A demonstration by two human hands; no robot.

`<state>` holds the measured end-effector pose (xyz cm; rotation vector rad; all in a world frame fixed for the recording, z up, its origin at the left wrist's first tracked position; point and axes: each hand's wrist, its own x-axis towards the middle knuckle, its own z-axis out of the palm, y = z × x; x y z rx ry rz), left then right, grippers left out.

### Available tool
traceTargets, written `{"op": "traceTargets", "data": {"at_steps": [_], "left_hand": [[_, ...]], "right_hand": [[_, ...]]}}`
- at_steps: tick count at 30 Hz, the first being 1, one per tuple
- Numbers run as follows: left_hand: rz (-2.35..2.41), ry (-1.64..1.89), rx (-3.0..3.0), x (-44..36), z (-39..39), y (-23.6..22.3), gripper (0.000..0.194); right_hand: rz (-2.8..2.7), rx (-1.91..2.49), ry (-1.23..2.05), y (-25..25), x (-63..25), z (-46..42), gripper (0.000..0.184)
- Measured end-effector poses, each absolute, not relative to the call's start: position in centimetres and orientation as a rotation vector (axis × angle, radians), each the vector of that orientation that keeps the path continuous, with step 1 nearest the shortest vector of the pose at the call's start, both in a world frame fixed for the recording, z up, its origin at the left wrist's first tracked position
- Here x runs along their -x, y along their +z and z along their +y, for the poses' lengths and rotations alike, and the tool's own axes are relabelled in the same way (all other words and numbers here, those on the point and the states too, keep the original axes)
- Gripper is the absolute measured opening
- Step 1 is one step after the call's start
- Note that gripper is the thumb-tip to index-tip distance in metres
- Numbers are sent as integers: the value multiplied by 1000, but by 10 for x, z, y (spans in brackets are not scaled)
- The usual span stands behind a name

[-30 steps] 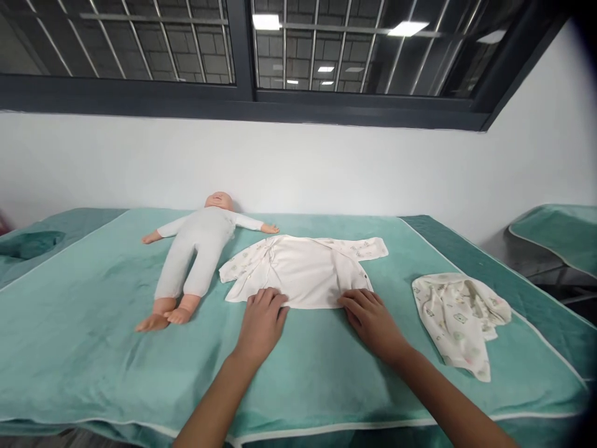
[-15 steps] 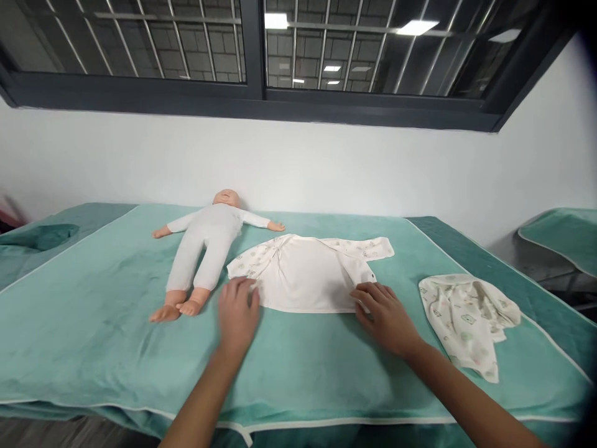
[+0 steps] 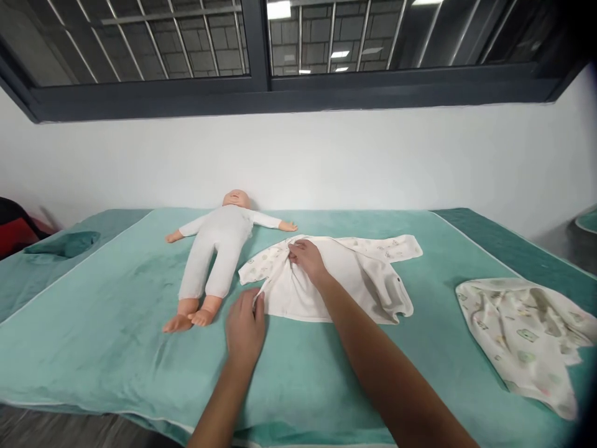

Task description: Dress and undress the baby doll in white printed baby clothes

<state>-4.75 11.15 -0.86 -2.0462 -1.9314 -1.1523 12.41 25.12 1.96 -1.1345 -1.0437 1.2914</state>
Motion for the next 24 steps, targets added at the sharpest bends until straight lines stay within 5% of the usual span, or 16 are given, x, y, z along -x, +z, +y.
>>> {"op": "traceTargets", "data": {"at_steps": [11,24], "left_hand": [[-1911,-1535,2198,31,116,0,20],[-1595,-1289,2568,34,108,-5,56]], "right_hand": [[-1030,839,1458,23,-147,250,26],[-1098,1242,997,19,-158,251,25]]}}
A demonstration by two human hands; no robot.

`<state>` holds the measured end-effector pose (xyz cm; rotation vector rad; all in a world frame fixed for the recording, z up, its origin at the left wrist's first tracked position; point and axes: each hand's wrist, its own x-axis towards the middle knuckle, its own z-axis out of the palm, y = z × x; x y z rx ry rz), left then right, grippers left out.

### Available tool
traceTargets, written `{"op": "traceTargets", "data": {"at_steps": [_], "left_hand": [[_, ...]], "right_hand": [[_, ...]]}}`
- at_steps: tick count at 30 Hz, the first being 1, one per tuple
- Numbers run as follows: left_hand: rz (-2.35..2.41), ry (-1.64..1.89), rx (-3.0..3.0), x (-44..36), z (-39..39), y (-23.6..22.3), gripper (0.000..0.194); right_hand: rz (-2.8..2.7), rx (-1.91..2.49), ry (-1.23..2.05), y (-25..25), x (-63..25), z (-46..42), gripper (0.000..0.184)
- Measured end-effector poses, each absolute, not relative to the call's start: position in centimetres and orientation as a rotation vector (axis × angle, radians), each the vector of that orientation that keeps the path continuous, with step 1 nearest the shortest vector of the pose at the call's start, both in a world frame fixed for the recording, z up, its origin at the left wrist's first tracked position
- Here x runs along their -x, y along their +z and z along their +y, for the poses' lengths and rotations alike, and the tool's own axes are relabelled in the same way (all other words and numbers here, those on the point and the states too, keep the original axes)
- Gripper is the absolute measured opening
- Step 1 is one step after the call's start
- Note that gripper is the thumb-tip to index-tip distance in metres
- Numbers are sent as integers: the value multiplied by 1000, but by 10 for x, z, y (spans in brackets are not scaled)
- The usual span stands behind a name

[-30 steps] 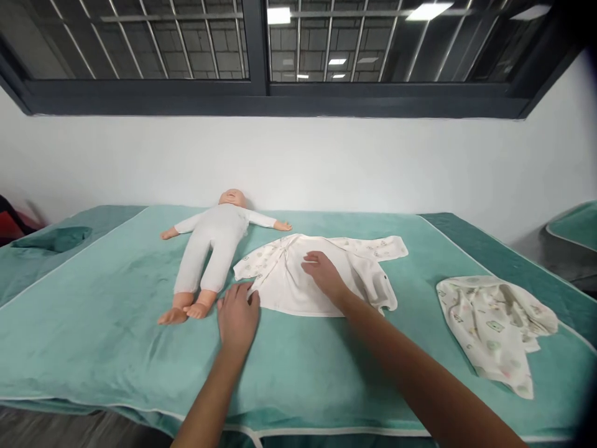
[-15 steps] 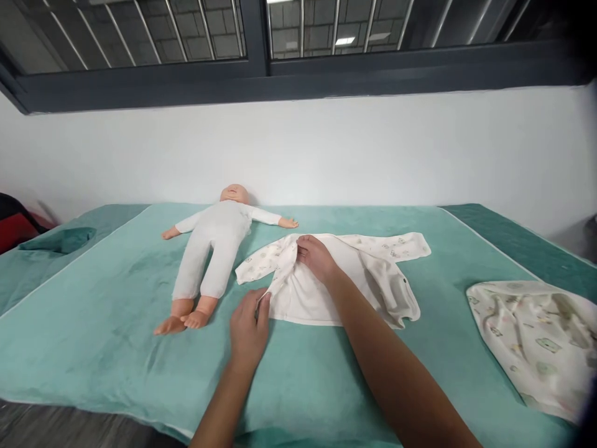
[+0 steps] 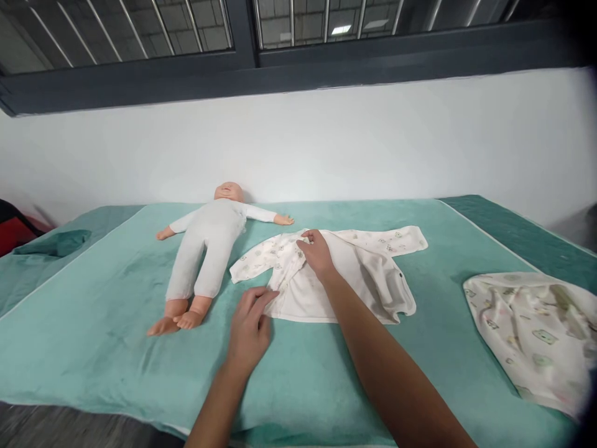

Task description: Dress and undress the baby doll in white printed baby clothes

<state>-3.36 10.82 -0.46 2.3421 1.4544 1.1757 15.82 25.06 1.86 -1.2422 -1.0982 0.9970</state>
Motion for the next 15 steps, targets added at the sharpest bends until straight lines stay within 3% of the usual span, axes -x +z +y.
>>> {"op": "traceTargets", "data": {"at_steps": [4,10,15], "left_hand": [[1430,1165,-2367,36,105,-4,61],[1588,1216,-2379,34,104,-3,28],[1599,1238,-2365,32,102,1,16]], "right_hand": [[-1128,1329,969,17,-162,251,26],[-1171,1358,971,12,-163,254,28],[-1223,1336,996,12,-163,254,21]]}}
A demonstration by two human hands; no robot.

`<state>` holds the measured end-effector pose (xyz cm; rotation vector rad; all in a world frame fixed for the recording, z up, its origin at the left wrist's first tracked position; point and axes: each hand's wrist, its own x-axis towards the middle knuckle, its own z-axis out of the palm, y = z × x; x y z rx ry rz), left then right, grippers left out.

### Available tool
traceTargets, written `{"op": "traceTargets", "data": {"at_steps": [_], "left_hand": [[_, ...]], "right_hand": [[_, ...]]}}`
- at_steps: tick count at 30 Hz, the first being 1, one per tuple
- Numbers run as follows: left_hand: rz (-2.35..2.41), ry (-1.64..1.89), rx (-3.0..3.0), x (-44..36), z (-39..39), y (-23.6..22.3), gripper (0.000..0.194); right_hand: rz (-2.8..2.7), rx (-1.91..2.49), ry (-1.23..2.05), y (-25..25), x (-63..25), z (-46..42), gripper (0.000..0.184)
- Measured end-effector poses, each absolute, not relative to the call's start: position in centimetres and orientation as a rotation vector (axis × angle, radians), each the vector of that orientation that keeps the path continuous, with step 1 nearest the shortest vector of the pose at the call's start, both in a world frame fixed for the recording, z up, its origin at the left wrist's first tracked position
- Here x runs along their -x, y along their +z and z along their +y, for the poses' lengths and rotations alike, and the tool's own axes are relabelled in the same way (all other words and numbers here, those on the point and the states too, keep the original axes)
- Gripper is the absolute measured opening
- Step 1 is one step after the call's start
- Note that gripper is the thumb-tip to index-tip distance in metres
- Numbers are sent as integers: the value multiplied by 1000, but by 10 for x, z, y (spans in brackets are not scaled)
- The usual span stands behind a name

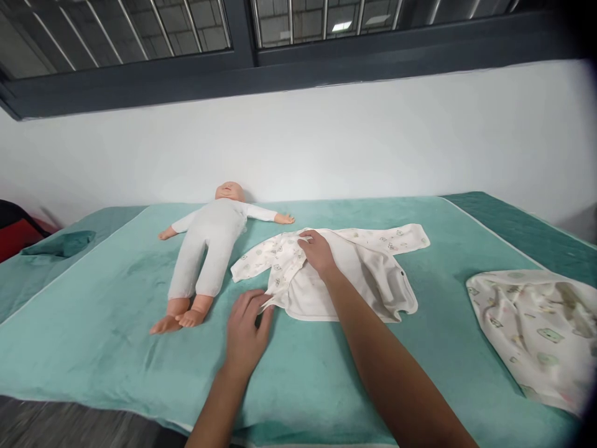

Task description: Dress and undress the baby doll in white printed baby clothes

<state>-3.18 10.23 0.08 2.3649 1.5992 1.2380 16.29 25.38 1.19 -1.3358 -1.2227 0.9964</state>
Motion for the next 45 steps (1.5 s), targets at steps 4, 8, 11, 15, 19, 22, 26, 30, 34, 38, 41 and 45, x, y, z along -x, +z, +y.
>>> {"op": "traceTargets", "data": {"at_steps": [4,8,11,15,19,22,26,30,34,38,41,45], "left_hand": [[1526,1196,-2337,32,98,4,18],[1571,1284,-2226,33,97,5,20],[1725,1433,-2116,34,99,6,18],[1935,1546,-1977,35,100,7,19],[1860,1460,-2042,33,98,7,16],[1680,1284,-2197,31,98,4,15],[1612,1227,-2304,25,98,3,14],[1711,1269,-2166,21,97,7,15],[1856,1414,-1926,26,102,8,25],[1993,1530,-1798,32,109,3,13],[2010,1566,-1869,32,108,1,13],[1838,1469,-2313,25,95,5,20]], "right_hand": [[-1237,1318,995,14,-163,251,17],[-1244,1283,1022,14,-163,251,22],[-1248,1243,1067,13,-163,251,25],[-1227,1203,1114,13,-162,251,26],[-1186,1148,1154,14,-162,252,29],[-1115,1122,1195,13,-163,254,33],[-985,1130,1193,11,-164,256,34],[-920,1054,1197,17,-161,252,39],[-977,751,1267,26,-153,246,38],[-1217,692,1236,23,-147,245,37],[-1425,872,1003,13,-145,246,30],[-1652,1169,569,3,-147,245,32]]}}
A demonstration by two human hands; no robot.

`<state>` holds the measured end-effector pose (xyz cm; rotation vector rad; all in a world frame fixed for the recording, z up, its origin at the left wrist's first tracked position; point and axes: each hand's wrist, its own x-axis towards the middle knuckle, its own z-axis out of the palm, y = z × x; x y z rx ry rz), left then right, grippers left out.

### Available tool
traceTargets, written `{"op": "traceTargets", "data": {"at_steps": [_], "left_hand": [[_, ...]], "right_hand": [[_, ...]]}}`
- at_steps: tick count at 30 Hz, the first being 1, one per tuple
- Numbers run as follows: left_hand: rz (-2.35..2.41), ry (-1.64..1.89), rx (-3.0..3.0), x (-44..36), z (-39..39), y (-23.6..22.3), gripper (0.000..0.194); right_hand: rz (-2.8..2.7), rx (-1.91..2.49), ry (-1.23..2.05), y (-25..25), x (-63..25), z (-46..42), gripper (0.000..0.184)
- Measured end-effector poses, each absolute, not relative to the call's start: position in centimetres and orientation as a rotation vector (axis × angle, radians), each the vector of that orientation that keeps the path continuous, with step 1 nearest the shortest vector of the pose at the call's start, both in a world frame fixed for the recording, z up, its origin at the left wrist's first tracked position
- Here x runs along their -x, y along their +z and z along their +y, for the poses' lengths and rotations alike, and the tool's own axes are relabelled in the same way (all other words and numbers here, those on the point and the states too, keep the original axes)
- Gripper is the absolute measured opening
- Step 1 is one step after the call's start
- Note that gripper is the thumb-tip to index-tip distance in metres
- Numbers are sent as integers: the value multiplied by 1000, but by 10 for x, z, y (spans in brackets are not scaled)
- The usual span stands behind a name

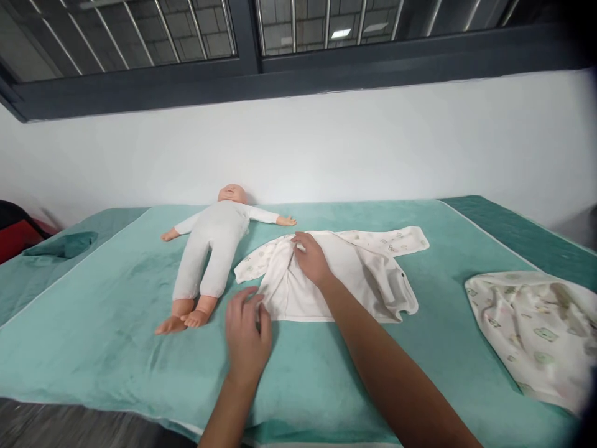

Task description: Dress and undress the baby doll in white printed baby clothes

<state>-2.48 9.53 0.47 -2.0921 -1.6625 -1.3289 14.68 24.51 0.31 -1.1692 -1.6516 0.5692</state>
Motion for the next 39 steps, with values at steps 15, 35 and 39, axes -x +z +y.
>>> {"op": "traceTargets", "data": {"at_steps": [15,35,39], "left_hand": [[-1514,-797,2377,22,77,8,26],[-1514,-901,2457,48,57,31,22],[-1638,-1063,2296,95,80,61,24]], "right_hand": [[-2418,1137,225,10,-154,119,50],[-2450,1783,292,35,-268,29,64],[-2520,1663,590,79,-241,43,72]]}}
